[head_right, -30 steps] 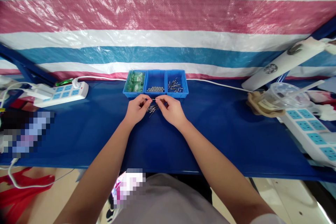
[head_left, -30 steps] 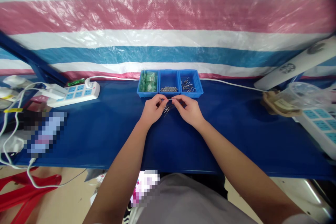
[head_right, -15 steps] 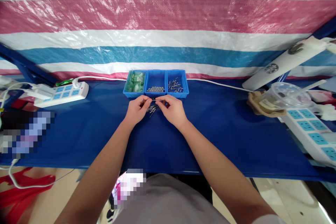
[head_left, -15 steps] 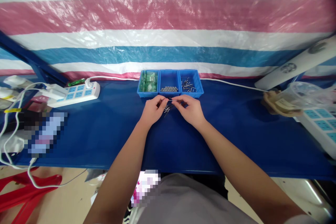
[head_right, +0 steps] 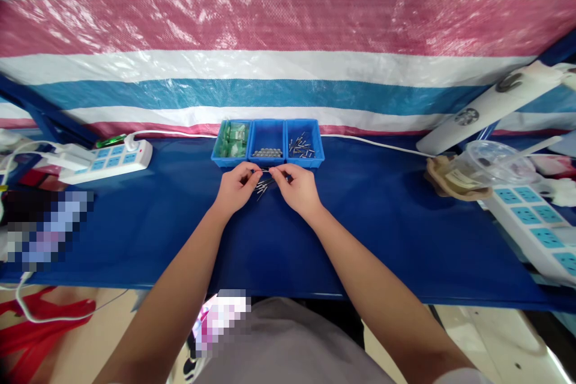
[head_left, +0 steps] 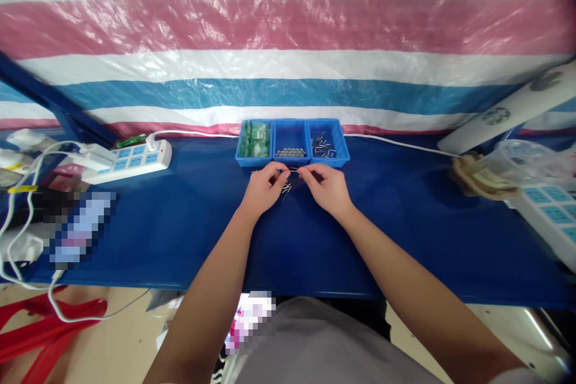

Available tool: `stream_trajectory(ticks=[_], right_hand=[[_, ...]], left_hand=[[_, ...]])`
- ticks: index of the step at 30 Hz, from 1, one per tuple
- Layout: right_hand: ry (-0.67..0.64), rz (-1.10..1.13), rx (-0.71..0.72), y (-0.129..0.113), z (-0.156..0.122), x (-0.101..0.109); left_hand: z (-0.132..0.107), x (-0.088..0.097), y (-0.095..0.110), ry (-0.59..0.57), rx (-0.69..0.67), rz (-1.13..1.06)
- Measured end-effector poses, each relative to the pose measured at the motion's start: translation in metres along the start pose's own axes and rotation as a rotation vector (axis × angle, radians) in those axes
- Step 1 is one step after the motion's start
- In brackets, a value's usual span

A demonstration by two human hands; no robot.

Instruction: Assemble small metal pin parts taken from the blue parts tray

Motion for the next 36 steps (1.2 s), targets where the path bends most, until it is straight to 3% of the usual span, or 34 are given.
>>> stream_trajectory(ticks=[9, 14, 23, 30, 36], right_hand=[[-0.043, 0.011, 0.109, -0.006, -0.001, -0.002], [-0.048, -0.02, 0.1, -0.006, -0.001, -0.002], [-0.072, 0.033, 0.012, -0.001, -0.004, -0.006], [-0.159, 0.439, -0.226, 0.005, -0.005, -0.018], [-0.158, 0.461, -0.244, 0.006, -0.004, -0.017]], left_hand=[[0.0, -0.001, -0.003, -0.017, 0.015, -0.004], [0.0, -0.001, -0.001, -0.014, 0.003, -0.027], [-0.001, -0.002, 0.002, -0.003, -0.05, -0.062], [0.0, -0.005, -0.001, -0.02, -0.03, -0.005], [0.0, -0.004, -0.003, -0.024, 0.0, 0.001]])
Point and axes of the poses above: each hand's wrist, its own z-axis towards the middle knuckle, its own x-axis out of the back of the hand, y = z × x, the point moved 4 cm from there along z, towards the middle knuckle, and after that the axes turned 1 degree about z, right-handed, at the moved point
